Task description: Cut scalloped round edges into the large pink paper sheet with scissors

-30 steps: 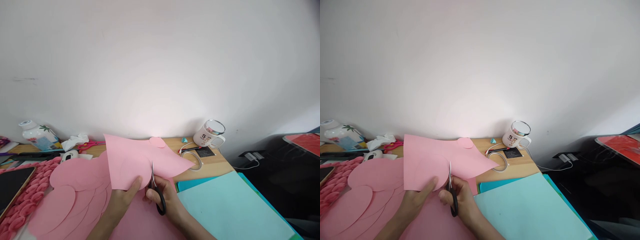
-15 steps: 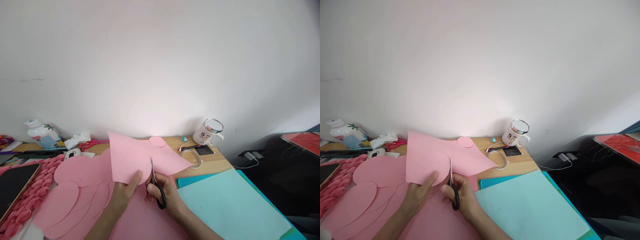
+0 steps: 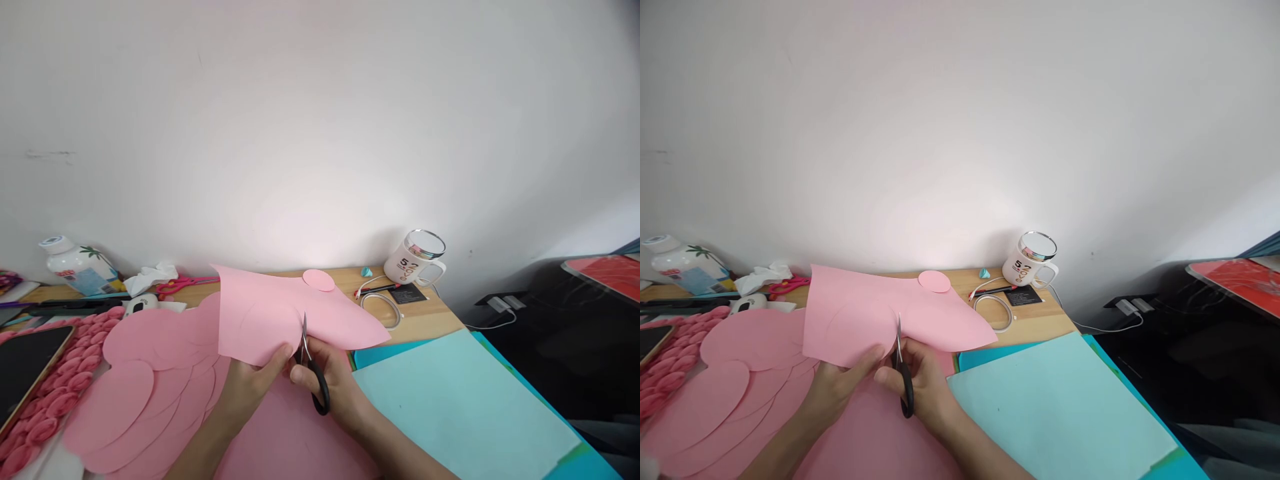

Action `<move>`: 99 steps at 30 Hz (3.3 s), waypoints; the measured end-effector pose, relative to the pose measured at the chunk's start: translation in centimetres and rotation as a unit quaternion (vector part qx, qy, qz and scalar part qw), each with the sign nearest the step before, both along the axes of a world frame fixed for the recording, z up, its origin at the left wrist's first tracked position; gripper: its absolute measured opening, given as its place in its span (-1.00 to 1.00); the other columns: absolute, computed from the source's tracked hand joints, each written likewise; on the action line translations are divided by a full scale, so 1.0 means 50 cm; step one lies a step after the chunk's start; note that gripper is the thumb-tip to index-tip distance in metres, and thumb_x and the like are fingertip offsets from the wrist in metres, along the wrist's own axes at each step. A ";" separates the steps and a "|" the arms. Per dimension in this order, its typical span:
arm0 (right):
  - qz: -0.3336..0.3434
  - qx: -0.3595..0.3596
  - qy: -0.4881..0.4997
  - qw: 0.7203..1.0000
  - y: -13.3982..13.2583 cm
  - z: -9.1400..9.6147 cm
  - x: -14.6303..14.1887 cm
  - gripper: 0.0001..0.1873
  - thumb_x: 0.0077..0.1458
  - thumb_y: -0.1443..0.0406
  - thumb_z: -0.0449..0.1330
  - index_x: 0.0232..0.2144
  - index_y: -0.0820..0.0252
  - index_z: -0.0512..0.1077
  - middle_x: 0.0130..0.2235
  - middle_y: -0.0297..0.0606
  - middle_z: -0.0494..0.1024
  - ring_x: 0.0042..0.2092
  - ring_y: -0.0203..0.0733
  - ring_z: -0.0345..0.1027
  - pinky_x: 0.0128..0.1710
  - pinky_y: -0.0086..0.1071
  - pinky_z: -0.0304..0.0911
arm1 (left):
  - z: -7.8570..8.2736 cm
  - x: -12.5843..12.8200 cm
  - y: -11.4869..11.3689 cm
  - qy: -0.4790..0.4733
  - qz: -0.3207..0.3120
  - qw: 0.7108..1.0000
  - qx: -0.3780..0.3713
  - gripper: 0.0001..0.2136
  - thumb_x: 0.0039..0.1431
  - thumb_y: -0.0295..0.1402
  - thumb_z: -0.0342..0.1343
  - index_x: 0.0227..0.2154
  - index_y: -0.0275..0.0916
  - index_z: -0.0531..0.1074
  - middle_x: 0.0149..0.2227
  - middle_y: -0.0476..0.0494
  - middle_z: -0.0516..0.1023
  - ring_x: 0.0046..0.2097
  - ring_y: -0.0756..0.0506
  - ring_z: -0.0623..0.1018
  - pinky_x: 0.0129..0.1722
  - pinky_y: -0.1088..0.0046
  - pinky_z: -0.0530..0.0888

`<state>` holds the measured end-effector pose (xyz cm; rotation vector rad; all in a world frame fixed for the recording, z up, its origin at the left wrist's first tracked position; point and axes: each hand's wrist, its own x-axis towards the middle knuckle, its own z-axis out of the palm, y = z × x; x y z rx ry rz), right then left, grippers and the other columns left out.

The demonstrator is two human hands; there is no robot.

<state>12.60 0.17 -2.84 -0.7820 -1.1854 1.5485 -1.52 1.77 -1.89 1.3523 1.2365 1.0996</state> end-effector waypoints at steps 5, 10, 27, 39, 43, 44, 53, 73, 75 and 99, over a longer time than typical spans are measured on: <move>0.002 0.008 -0.001 1.000 0.000 0.006 0.000 -0.61 -0.19 0.04 0.30 -0.47 0.24 0.36 -0.48 -0.36 0.24 -0.41 -0.29 0.08 -0.41 -0.43 0.06 | 0.002 -0.001 0.000 -0.005 -0.009 1.000 -0.008 -0.83 -0.05 -0.25 0.14 -0.41 -0.24 0.46 -0.43 -0.09 0.55 -0.33 -0.14 0.53 -0.35 0.38 0.49; 0.003 0.004 0.005 1.000 0.001 0.001 0.000 -0.59 -0.22 0.03 0.31 -0.47 0.23 0.35 -0.48 -0.37 0.22 -0.41 -0.29 0.07 -0.41 -0.43 0.08 | 0.002 0.003 0.002 -0.016 -0.001 1.000 -0.014 -0.81 -0.06 -0.25 0.14 -0.41 -0.25 0.46 -0.41 -0.10 0.55 -0.32 -0.14 0.53 -0.34 0.37 0.49; 0.015 0.012 -0.015 1.000 0.000 0.001 0.001 -0.54 -0.26 0.01 0.33 -0.47 0.23 0.32 -0.47 -0.38 0.25 -0.43 -0.31 0.07 -0.45 -0.45 0.05 | 0.019 0.022 -0.009 -0.041 0.055 0.997 -0.028 -0.85 -0.13 -0.26 0.14 -0.56 -0.25 0.41 -0.57 -0.03 0.46 -0.46 -0.09 0.46 -0.45 0.40 0.43; 0.013 0.002 -0.027 1.000 0.001 0.001 0.001 -0.54 -0.29 0.04 0.34 -0.47 0.20 0.27 -0.49 -0.40 0.24 -0.46 -0.32 0.04 -0.48 -0.45 0.00 | 0.018 0.025 -0.011 -0.036 0.040 0.998 -0.027 -0.84 -0.10 -0.25 0.14 -0.50 -0.23 0.43 -0.49 -0.06 0.51 -0.38 -0.12 0.50 -0.40 0.38 0.44; 0.010 0.011 -0.011 1.000 0.002 0.002 0.001 -0.62 -0.19 0.10 0.32 -0.51 0.22 0.28 -0.49 -0.42 0.18 -0.47 -0.35 0.01 -0.49 -0.47 -0.03 | 0.019 0.026 -0.013 -0.043 0.050 0.998 -0.016 -0.82 -0.12 -0.26 0.17 -0.43 -0.22 0.44 -0.46 -0.05 0.53 -0.37 -0.13 0.51 -0.39 0.36 0.45; 0.009 0.012 -0.008 1.000 0.001 0.002 0.001 -0.64 -0.18 0.11 0.32 -0.51 0.22 0.28 -0.49 -0.42 0.17 -0.46 -0.35 0.02 -0.48 -0.47 -0.02 | 0.019 0.026 -0.013 -0.044 0.047 0.998 -0.013 -0.82 -0.11 -0.26 0.16 -0.42 -0.22 0.44 -0.45 -0.06 0.53 -0.36 -0.14 0.51 -0.38 0.35 0.46; -0.004 0.015 -0.034 0.999 0.000 -0.005 -0.001 -0.59 -0.17 0.01 0.27 -0.49 0.22 0.31 -0.51 -0.40 0.18 -0.44 -0.31 0.04 -0.47 -0.45 0.02 | 0.014 0.022 -0.011 -0.025 0.047 0.999 0.007 -0.79 -0.09 -0.24 0.15 -0.37 -0.22 0.44 -0.33 -0.11 0.54 -0.25 -0.17 0.51 -0.30 0.32 0.48; -0.010 0.002 -0.041 0.999 -0.001 -0.010 -0.002 -0.62 -0.15 0.03 0.26 -0.56 0.22 0.31 -0.63 -0.42 0.28 -0.55 -0.33 0.14 -0.54 -0.44 0.07 | 0.030 0.016 -0.009 -0.053 0.002 0.997 -0.049 -0.82 -0.09 -0.25 0.11 -0.62 -0.22 0.30 -0.62 0.02 0.34 -0.52 -0.03 0.38 -0.54 0.44 0.39; -0.009 0.003 -0.044 0.999 -0.001 -0.010 -0.002 -0.62 -0.15 0.02 0.26 -0.56 0.22 0.31 -0.64 -0.42 0.27 -0.56 -0.33 0.14 -0.55 -0.45 0.08 | 0.021 0.010 -0.004 -0.066 -0.002 0.996 -0.053 -0.81 -0.08 -0.26 0.11 -0.61 -0.23 0.27 -0.61 0.03 0.31 -0.51 -0.01 0.36 -0.52 0.45 0.37; -0.035 0.011 -0.033 0.999 -0.003 -0.017 -0.006 -0.60 -0.23 0.07 0.33 -0.47 0.22 0.32 -0.51 -0.38 0.27 -0.48 -0.32 0.06 -0.47 -0.44 0.07 | 0.014 0.010 -0.004 -0.092 0.010 0.993 -0.068 -0.82 -0.11 -0.26 0.18 -0.48 -0.26 0.38 -0.52 -0.01 0.40 -0.43 -0.05 0.41 -0.48 0.46 0.40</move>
